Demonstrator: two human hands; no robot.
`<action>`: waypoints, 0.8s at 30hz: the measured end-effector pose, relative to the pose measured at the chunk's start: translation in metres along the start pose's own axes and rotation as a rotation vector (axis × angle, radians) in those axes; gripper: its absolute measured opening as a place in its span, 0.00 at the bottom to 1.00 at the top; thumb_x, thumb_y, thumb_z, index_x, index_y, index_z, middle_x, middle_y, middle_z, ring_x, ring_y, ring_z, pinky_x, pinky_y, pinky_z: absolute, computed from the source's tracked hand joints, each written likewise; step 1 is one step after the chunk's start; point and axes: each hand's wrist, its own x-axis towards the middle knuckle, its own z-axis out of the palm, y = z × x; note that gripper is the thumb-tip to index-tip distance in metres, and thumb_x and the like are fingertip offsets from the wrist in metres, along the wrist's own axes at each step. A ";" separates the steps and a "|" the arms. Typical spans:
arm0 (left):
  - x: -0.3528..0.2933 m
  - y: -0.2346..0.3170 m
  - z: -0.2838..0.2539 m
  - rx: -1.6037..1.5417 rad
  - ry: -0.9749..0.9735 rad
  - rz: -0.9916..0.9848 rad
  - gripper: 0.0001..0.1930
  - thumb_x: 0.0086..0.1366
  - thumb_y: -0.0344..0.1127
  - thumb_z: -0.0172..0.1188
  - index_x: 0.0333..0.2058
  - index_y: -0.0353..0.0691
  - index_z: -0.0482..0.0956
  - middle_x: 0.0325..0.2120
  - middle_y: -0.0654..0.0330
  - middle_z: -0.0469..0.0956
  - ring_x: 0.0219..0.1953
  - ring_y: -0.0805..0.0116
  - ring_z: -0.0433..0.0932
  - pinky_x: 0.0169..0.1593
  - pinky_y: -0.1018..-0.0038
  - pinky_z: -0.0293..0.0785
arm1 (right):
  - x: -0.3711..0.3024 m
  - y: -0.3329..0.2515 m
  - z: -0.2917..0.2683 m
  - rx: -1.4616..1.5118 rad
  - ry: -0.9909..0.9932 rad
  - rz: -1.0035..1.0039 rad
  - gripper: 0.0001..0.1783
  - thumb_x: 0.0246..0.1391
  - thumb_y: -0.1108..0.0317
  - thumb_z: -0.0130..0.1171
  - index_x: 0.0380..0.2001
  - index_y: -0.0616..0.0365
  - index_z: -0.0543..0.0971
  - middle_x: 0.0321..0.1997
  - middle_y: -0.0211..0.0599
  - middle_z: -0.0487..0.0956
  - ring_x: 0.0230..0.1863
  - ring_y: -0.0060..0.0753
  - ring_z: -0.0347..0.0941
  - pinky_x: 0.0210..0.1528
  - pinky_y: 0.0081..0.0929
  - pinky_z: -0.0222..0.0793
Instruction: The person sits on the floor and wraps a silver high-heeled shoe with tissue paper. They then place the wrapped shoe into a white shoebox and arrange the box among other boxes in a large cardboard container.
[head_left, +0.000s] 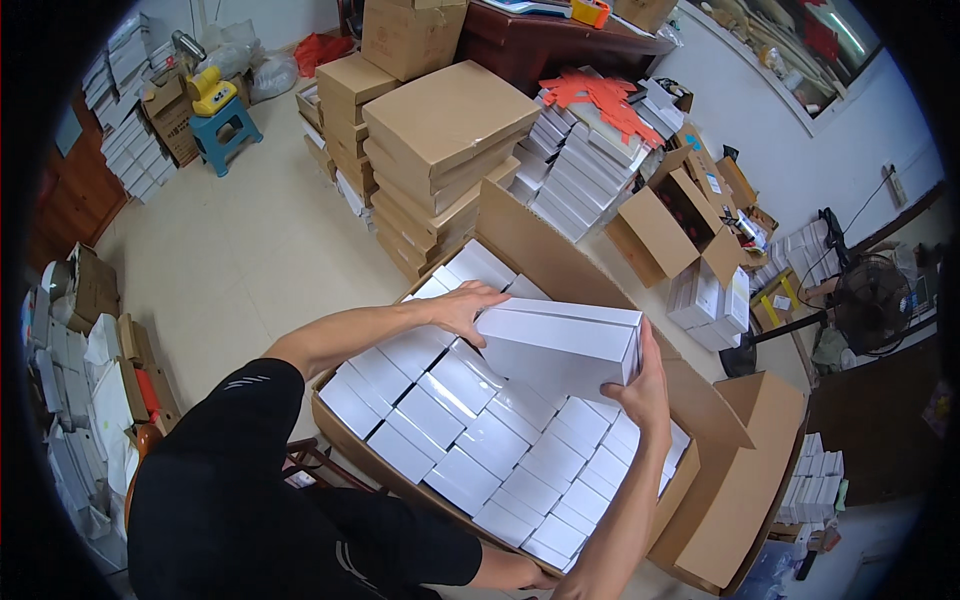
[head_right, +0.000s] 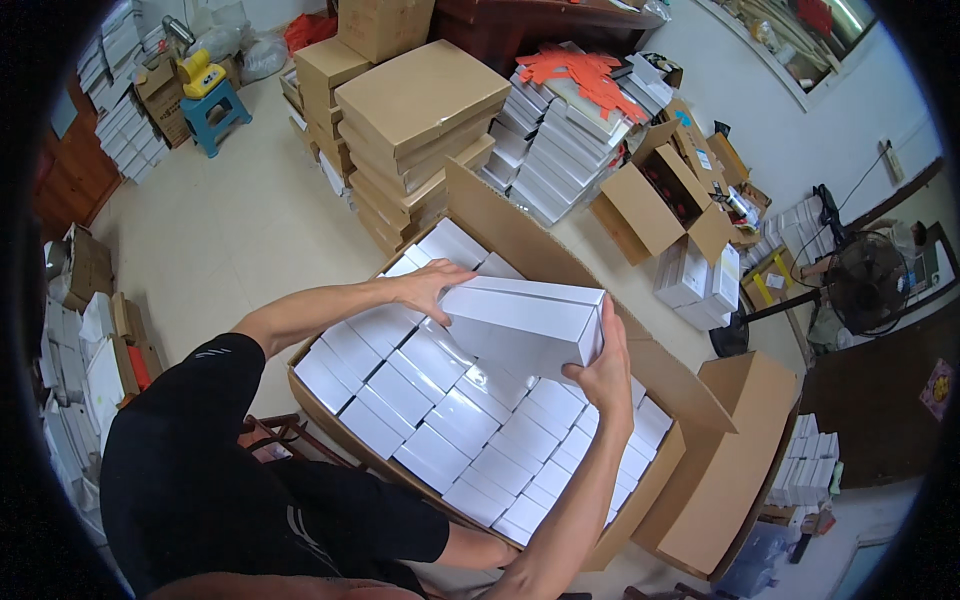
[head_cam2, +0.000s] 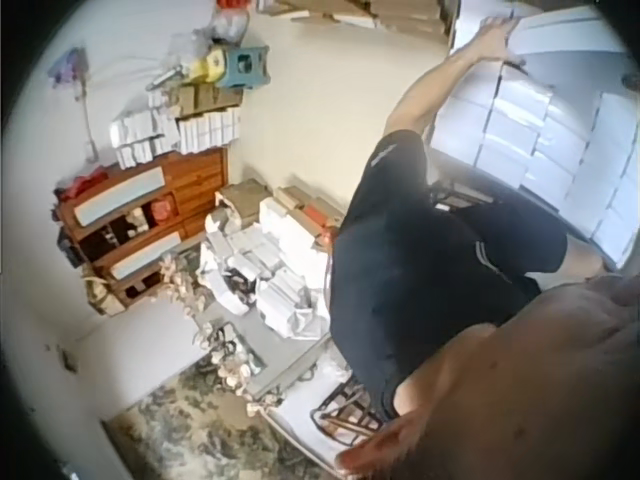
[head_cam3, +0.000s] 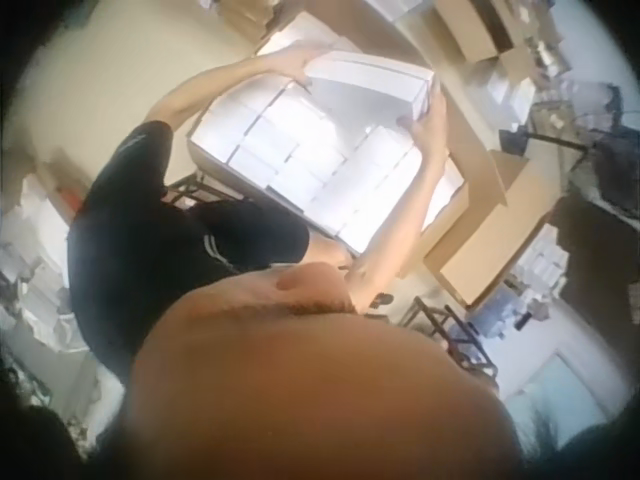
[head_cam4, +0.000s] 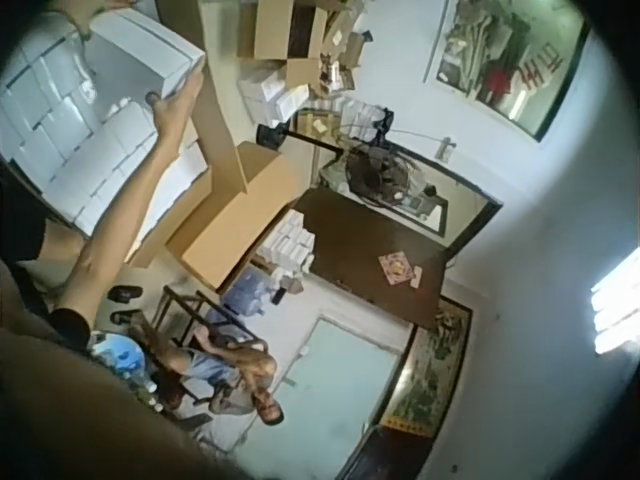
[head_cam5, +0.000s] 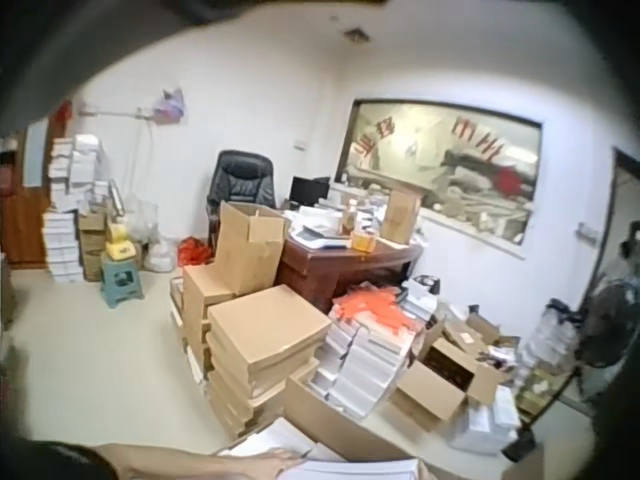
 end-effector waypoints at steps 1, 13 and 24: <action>0.009 -0.001 0.000 -0.019 0.017 0.016 0.57 0.40 0.50 0.72 0.68 0.31 0.58 0.62 0.44 0.64 0.64 0.47 0.60 0.68 0.61 0.54 | 0.004 -0.001 -0.004 -0.008 0.009 -0.029 0.68 0.20 0.83 0.73 0.72 0.47 0.57 0.65 0.41 0.67 0.65 0.48 0.64 0.69 0.39 0.63; -0.011 -0.041 0.055 0.144 -0.037 -0.065 0.61 0.48 0.62 0.70 0.69 0.30 0.48 0.70 0.40 0.50 0.74 0.43 0.44 0.74 0.48 0.38 | 0.028 -0.061 0.045 -0.413 -0.053 -0.059 0.64 0.24 0.79 0.75 0.70 0.35 0.61 0.65 0.51 0.65 0.66 0.57 0.61 0.69 0.46 0.61; -0.016 -0.032 0.040 0.357 -0.224 -0.210 0.56 0.56 0.69 0.61 0.72 0.43 0.47 0.73 0.49 0.44 0.76 0.52 0.39 0.70 0.33 0.36 | 0.037 -0.083 0.045 -0.570 -0.128 0.027 0.63 0.30 0.77 0.72 0.71 0.28 0.55 0.62 0.45 0.66 0.66 0.53 0.63 0.67 0.65 0.58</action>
